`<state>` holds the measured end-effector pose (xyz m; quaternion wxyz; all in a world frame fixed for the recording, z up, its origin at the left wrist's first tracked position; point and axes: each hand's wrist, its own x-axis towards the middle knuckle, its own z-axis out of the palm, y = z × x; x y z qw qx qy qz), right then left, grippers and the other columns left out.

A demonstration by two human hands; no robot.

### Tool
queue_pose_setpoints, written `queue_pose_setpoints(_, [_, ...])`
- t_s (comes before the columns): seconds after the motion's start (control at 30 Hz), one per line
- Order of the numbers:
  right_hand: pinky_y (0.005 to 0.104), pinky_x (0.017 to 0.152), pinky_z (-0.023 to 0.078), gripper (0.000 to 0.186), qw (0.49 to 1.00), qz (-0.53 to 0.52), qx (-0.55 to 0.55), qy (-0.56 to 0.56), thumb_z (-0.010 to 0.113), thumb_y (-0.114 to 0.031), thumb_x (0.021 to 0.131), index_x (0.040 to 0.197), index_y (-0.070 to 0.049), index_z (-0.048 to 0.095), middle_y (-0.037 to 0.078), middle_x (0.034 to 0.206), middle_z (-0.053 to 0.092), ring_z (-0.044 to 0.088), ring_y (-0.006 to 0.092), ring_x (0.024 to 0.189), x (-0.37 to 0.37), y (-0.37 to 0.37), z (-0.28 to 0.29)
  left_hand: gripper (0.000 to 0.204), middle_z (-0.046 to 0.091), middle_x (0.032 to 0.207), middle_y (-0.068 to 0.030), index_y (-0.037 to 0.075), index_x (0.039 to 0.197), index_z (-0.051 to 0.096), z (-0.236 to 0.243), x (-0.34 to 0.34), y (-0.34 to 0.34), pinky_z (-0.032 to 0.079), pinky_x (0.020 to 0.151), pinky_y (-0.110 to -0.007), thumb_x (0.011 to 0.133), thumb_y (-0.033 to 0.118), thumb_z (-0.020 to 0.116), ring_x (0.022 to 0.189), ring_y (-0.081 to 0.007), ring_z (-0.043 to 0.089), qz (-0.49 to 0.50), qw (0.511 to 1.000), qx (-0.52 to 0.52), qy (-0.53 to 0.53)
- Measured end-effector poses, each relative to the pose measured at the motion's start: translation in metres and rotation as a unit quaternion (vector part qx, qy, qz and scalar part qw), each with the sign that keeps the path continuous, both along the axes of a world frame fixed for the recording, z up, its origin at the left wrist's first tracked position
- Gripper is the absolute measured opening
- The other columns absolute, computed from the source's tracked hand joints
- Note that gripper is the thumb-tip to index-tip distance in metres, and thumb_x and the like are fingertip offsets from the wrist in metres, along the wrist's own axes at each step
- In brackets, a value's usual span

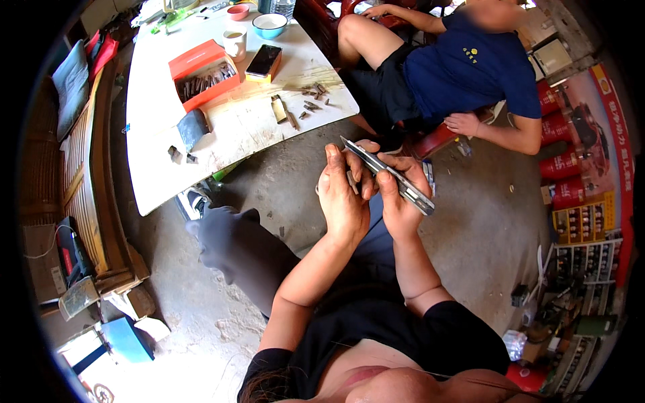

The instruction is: The person uses a knife to carve a small piece of wood, removing thin shavings while holding the wood by hand.

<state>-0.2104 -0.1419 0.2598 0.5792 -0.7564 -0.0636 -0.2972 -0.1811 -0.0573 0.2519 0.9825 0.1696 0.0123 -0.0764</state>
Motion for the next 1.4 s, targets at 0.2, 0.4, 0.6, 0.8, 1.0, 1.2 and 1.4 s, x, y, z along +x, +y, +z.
queue_pose_setpoints(0.2, [0.023,0.071,0.051,0.038,0.995,0.098,0.022,0.018,0.067,-0.021,0.088,0.114,0.005,0.057,0.008,0.097,0.064,0.06,0.0098,0.079,0.007,-0.008,0.003,0.05,0.061,0.096,-0.0155,0.008,0.066,0.036,0.004,0.005,0.004,0.038,0.041,-0.025,0.1,0.045,0.036,0.048,-0.0122,0.047,0.042,0.999,-0.004,0.006])
queue_pose_setpoints(0.4, [0.0261,0.071,0.055,0.052,0.965,0.195,0.145,0.103,0.069,-0.026,0.086,0.123,0.005,0.051,0.01,0.1,0.064,0.062,0.0121,0.077,0.004,-0.02,0.003,0.048,0.061,0.092,-0.0167,0.009,0.069,0.037,-0.001,0.016,0.014,0.028,0.038,-0.021,0.098,0.046,0.04,0.046,-0.0108,0.039,0.085,0.994,0.047,-0.043])
queue_pose_setpoints(0.6, [0.0245,0.064,0.053,0.034,0.97,0.132,0.179,0.096,0.066,-0.015,0.088,0.114,0.005,0.058,0.009,0.091,0.066,0.063,0.0105,0.075,0.0,-0.019,-0.007,0.05,0.062,0.098,-0.0163,0.008,0.066,0.036,-0.001,0.011,0.007,0.036,0.041,-0.023,0.1,0.045,0.036,0.047,-0.0106,0.045,0.064,0.997,0.004,-0.038])
queue_pose_setpoints(0.8, [0.0237,0.061,0.053,0.026,0.979,0.076,0.169,0.089,0.066,-0.014,0.088,0.106,0.004,0.063,0.006,0.081,0.066,0.06,0.0091,0.067,0.0,-0.008,-0.003,0.05,0.062,0.099,-0.0163,0.008,0.066,0.036,-0.005,0.012,0.008,0.037,0.041,-0.024,0.1,0.045,0.035,0.048,-0.0113,0.046,0.072,0.996,0.001,-0.06])
queue_pose_setpoints(1.0, [0.0236,0.062,0.052,0.026,0.976,0.061,0.182,0.102,0.066,-0.015,0.088,0.106,0.003,0.064,0.005,0.079,0.065,0.059,0.0084,0.068,-0.001,-0.007,-0.007,0.05,0.062,0.097,-0.0161,0.008,0.065,0.037,-0.007,0.012,0.009,0.034,0.04,-0.023,0.101,0.043,0.035,0.048,-0.0109,0.045,0.056,0.997,0.017,-0.041])
queue_pose_setpoints(1.2, [0.0217,0.07,0.044,0.04,0.88,0.135,0.441,0.112,0.064,-0.031,0.089,0.117,-0.003,0.056,0.0,0.087,0.06,0.054,0.0057,0.078,-0.001,0.004,-0.013,0.05,0.061,0.083,-0.0108,0.007,0.065,0.041,-0.006,0.008,-0.002,0.034,0.041,-0.021,0.1,0.042,0.037,0.047,-0.0097,0.043,0.057,0.994,0.058,-0.067])
queue_pose_setpoints(1.4, [0.0173,0.057,0.035,0.03,0.811,0.096,0.544,0.192,0.06,-0.037,0.091,0.102,-0.009,0.059,-0.004,0.078,0.053,0.044,0.0055,0.064,0.011,0.007,-0.011,0.053,0.054,0.069,-0.0073,0.008,0.06,0.04,-0.007,0.008,-0.011,0.036,0.049,-0.022,0.1,0.042,0.038,0.051,-0.0105,0.041,0.028,0.986,0.139,-0.09])
